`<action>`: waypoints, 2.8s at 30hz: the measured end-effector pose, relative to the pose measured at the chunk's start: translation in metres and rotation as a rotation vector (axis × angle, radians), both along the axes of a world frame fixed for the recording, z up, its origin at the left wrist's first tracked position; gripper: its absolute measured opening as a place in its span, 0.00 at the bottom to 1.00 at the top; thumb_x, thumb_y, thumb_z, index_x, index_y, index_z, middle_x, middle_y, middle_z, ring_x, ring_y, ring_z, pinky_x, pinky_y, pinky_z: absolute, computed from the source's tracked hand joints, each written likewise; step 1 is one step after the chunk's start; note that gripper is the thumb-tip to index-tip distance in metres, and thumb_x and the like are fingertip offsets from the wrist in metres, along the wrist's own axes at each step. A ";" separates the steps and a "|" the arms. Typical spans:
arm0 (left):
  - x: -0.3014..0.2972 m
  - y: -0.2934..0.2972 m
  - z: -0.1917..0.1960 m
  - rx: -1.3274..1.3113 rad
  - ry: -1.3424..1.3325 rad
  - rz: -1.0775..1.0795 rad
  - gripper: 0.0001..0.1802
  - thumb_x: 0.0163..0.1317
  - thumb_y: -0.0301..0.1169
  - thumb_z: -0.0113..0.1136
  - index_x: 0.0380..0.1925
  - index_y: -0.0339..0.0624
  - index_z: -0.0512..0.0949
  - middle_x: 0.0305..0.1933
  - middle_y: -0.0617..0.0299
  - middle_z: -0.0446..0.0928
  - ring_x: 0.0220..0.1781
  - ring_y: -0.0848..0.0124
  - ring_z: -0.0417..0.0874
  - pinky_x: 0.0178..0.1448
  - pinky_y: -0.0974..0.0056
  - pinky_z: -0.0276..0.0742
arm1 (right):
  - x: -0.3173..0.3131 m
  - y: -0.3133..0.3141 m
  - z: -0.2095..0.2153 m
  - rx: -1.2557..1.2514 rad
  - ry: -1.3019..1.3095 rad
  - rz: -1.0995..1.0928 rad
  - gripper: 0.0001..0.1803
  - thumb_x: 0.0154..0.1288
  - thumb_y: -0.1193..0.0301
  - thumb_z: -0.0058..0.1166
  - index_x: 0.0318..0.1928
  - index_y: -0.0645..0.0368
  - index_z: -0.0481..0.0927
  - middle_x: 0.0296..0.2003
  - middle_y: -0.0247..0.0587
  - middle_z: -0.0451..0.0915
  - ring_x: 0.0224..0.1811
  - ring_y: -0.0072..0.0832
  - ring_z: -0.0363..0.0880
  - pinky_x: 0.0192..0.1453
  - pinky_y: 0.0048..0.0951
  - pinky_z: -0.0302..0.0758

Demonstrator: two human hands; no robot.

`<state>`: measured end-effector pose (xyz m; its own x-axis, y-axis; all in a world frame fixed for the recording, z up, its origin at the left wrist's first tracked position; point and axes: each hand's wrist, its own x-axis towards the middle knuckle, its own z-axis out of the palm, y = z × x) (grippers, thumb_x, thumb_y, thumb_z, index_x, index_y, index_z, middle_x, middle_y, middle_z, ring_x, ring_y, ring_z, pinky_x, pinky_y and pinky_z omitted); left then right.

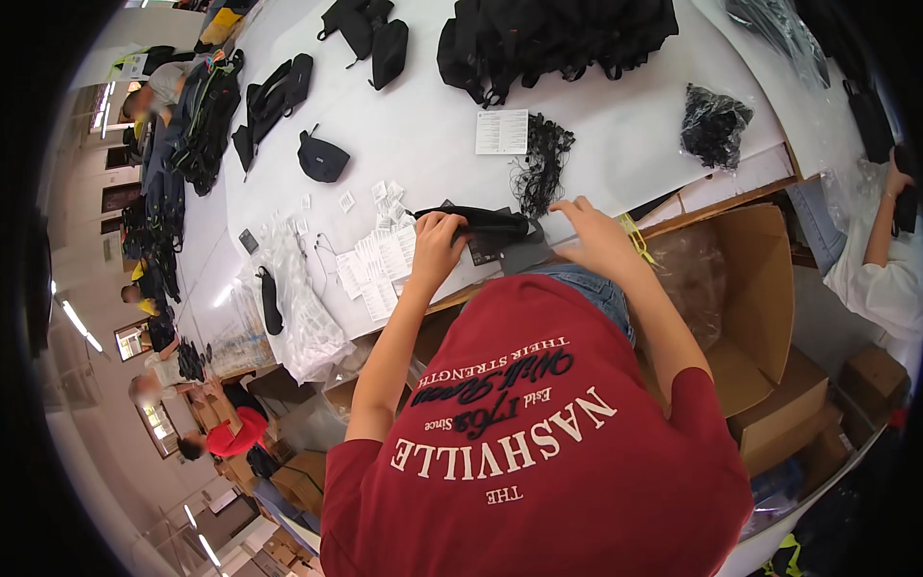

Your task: The recorder is seen putting price tags or labels on glasses cases and then sorting them.

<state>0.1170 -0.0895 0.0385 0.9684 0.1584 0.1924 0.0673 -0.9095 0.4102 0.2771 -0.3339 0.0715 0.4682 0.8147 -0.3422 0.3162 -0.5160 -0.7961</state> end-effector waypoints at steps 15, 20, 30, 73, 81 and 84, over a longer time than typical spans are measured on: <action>0.010 -0.003 -0.001 -0.086 -0.108 0.074 0.09 0.43 0.26 0.65 0.25 0.41 0.76 0.27 0.63 0.75 0.36 0.64 0.74 0.48 0.60 0.64 | -0.013 0.031 -0.062 0.026 -0.261 0.166 0.17 0.45 0.62 0.66 0.32 0.61 0.79 0.36 0.45 0.75 0.46 0.42 0.71 0.49 0.37 0.70; 0.012 0.002 0.019 -0.139 -0.043 0.151 0.08 0.45 0.27 0.66 0.26 0.41 0.76 0.27 0.62 0.76 0.36 0.63 0.74 0.48 0.60 0.64 | 0.017 0.007 -0.043 0.294 0.253 -0.145 0.13 0.51 0.65 0.63 0.35 0.57 0.80 0.32 0.35 0.80 0.37 0.27 0.73 0.44 0.26 0.69; 0.001 0.003 0.078 -0.246 0.272 0.144 0.11 0.47 0.30 0.66 0.29 0.40 0.75 0.30 0.58 0.75 0.37 0.58 0.71 0.48 0.60 0.64 | 0.029 0.000 0.003 0.561 0.981 -0.417 0.15 0.65 0.70 0.52 0.51 0.62 0.74 0.37 0.29 0.78 0.37 0.15 0.74 0.42 0.15 0.68; 0.001 -0.042 0.088 -0.205 0.096 0.026 0.11 0.46 0.29 0.66 0.29 0.39 0.76 0.50 0.60 0.71 0.47 0.61 0.73 0.54 0.59 0.64 | -0.001 0.053 0.024 0.350 -0.312 0.090 0.08 0.48 0.67 0.63 0.26 0.57 0.78 0.29 0.35 0.72 0.37 0.33 0.71 0.38 0.32 0.70; 0.006 -0.036 0.071 -0.334 0.314 -0.102 0.09 0.51 0.31 0.64 0.31 0.41 0.78 0.37 0.60 0.79 0.47 0.65 0.76 0.58 0.63 0.63 | -0.002 0.052 0.009 0.144 -0.251 0.288 0.10 0.53 0.63 0.59 0.28 0.56 0.83 0.28 0.40 0.75 0.37 0.38 0.74 0.41 0.35 0.71; 0.015 -0.021 0.032 -0.761 0.100 0.061 0.09 0.53 0.32 0.63 0.31 0.40 0.79 0.33 0.58 0.79 0.41 0.65 0.77 0.50 0.62 0.69 | 0.002 0.045 -0.005 0.047 -0.155 0.298 0.10 0.53 0.64 0.58 0.30 0.57 0.83 0.28 0.42 0.78 0.35 0.41 0.77 0.39 0.36 0.72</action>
